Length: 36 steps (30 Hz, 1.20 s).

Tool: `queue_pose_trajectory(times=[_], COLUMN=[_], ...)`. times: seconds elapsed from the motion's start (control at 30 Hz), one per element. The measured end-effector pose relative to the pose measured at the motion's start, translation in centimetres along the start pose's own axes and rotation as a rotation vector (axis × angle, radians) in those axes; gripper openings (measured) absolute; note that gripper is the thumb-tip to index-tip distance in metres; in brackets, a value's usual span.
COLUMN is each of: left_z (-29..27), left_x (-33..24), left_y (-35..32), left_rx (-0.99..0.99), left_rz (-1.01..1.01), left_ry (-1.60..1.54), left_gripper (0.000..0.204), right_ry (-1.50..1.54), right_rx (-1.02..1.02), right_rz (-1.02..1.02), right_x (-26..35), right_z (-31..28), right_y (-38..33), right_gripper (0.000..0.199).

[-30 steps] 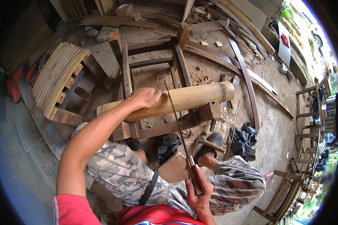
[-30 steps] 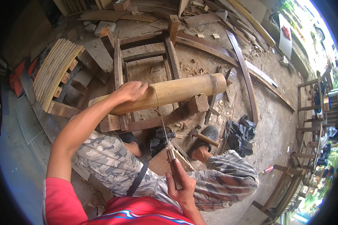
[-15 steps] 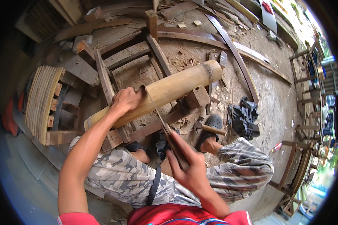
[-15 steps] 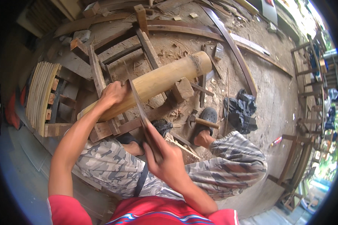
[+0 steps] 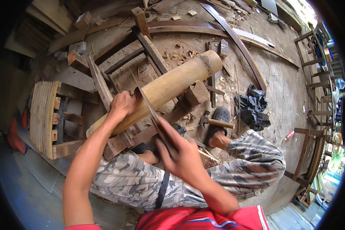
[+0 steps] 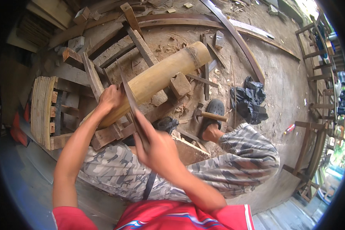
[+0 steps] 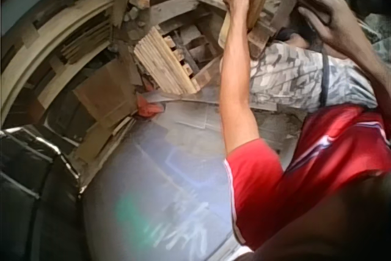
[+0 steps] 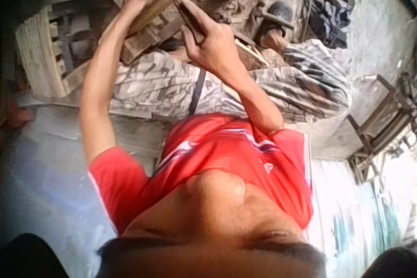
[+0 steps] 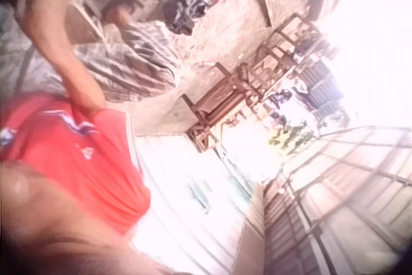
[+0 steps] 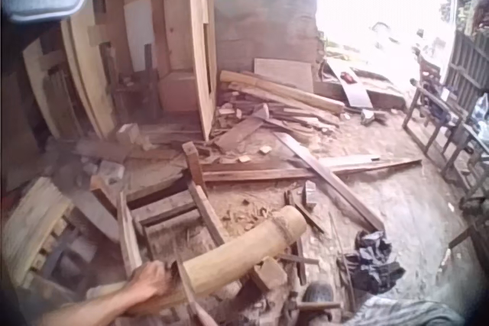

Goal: The person uses a hand saw to cut and shape a cylindrical bamboo piece clamped in a wooden frame. They repeatedly rotate the bamboo and saw along its length to smooth and refine the surface.

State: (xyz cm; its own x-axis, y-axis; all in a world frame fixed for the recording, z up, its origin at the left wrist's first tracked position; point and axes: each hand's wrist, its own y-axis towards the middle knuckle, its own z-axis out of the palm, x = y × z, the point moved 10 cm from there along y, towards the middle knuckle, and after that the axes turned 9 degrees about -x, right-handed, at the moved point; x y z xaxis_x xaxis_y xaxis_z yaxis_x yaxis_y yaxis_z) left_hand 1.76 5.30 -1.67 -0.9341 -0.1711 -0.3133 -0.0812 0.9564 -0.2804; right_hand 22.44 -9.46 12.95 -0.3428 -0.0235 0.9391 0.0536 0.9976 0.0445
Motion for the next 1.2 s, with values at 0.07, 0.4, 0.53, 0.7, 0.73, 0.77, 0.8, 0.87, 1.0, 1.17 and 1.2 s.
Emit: queue_pose_trajectory(times=[0.07,0.4,0.53,0.7,0.73,0.77,0.8,0.87,1.0,1.17,1.2], left_z=[0.2,-0.4,-1.2,-1.6,-1.3,-1.0,-0.7,-0.5,-1.9,-0.6,-0.9], left_x=[0.7,0.8,0.5,0.0,0.1,0.4,0.3,0.6,-1.0,0.6,0.6], left_y=[0.2,-0.7,-1.0,-1.4,-1.4,-1.2,-1.0,-1.0,-1.9,-0.7,-0.8], left_rx=[-0.031,0.078,0.08,0.051,0.073,0.091,0.072,0.029,0.082,0.042,0.04], left_rz=[-0.009,-0.189,-0.207,-0.143,-0.135,-0.128,-0.139,-0.168,-0.179,-0.137,-0.145], left_ry=[0.018,-0.049,-0.052,-0.117,-0.119,-0.118,-0.143,-0.177,-0.148,-0.088,-0.089], left_gripper=[0.056,0.073,0.072,0.071,0.071,0.071,0.071,0.075,0.058,0.036,0.039], right_ry=[0.035,-0.045,0.003,-0.038,-0.043,-0.081,-0.112,-0.155,-0.135,-0.013,-0.003], right_rx=[-0.057,0.138,0.014,0.048,0.037,0.07,0.105,0.185,0.052,0.019,0.001], right_rz=[-0.021,0.137,0.044,0.095,0.074,0.092,0.135,0.135,0.023,-0.043,-0.048], right_x=[-1.2,4.4,0.9,0.1,0.5,2.0,2.6,4.7,2.9,-0.7,-0.8], right_z=[2.9,-3.0,1.6,2.7,1.7,0.4,-1.2,-3.6,-1.8,4.5,4.0], right_y=[3.5,-4.9,2.1,2.7,0.9,-1.4,-3.8,-7.1,-2.1,6.1,5.0], right_gripper=[0.054,0.057,0.048,0.051,0.052,0.054,0.056,0.061,0.051,0.046,0.047])
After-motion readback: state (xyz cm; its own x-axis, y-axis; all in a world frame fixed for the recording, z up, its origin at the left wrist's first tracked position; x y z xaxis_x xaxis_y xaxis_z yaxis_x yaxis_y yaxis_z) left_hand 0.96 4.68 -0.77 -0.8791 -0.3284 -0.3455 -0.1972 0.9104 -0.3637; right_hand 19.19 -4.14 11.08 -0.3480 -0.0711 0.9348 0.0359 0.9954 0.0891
